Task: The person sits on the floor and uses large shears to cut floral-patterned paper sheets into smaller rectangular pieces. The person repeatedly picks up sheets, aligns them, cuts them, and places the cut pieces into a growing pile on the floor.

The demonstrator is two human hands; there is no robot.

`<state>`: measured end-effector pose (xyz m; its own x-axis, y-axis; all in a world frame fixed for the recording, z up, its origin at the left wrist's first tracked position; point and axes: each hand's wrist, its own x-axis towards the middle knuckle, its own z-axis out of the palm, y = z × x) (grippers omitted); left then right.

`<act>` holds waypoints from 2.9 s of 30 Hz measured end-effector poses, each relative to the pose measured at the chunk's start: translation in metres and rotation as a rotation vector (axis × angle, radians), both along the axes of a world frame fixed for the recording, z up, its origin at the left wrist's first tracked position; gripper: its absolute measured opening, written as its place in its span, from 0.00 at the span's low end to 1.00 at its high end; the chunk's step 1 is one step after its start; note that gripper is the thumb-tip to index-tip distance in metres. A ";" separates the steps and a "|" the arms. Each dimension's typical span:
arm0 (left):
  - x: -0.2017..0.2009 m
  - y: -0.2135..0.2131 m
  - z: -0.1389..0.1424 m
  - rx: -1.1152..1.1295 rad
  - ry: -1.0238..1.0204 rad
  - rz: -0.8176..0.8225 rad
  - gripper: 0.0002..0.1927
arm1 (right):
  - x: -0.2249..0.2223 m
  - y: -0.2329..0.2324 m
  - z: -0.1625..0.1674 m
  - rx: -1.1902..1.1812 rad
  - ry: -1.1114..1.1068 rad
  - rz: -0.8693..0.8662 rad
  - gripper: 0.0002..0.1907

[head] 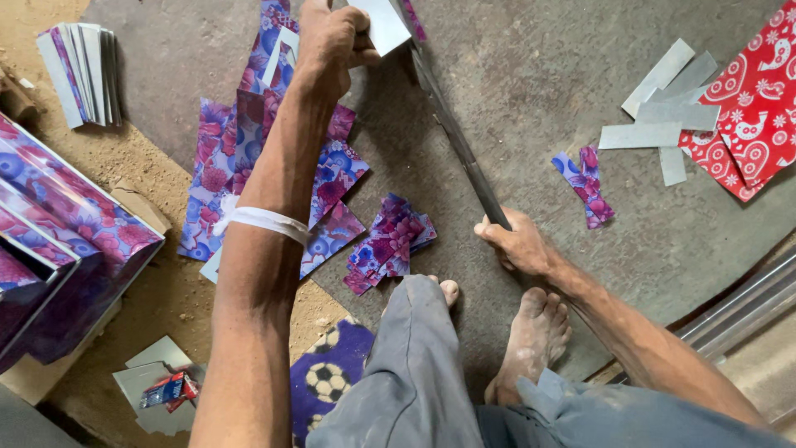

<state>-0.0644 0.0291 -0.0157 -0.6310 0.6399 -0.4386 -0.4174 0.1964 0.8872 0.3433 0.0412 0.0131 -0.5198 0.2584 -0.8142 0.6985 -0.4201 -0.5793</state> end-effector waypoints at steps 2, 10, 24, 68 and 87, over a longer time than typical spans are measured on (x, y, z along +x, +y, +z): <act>0.003 0.000 0.002 0.005 0.008 -0.022 0.19 | 0.003 0.000 -0.009 0.031 -0.055 0.000 0.16; 0.051 -0.067 0.075 0.120 0.237 -0.129 0.25 | 0.056 -0.020 0.027 0.658 -0.159 0.306 0.19; 0.210 -0.201 0.059 -0.563 1.009 -0.584 0.36 | 0.070 -0.010 0.085 1.177 -0.078 0.663 0.22; 0.157 -0.241 0.074 -0.502 1.147 -0.173 0.31 | 0.054 0.003 0.010 0.615 0.184 -0.104 0.18; 0.059 -0.305 0.067 -0.768 1.215 0.071 0.36 | 0.049 -0.002 0.027 0.538 0.223 -0.144 0.18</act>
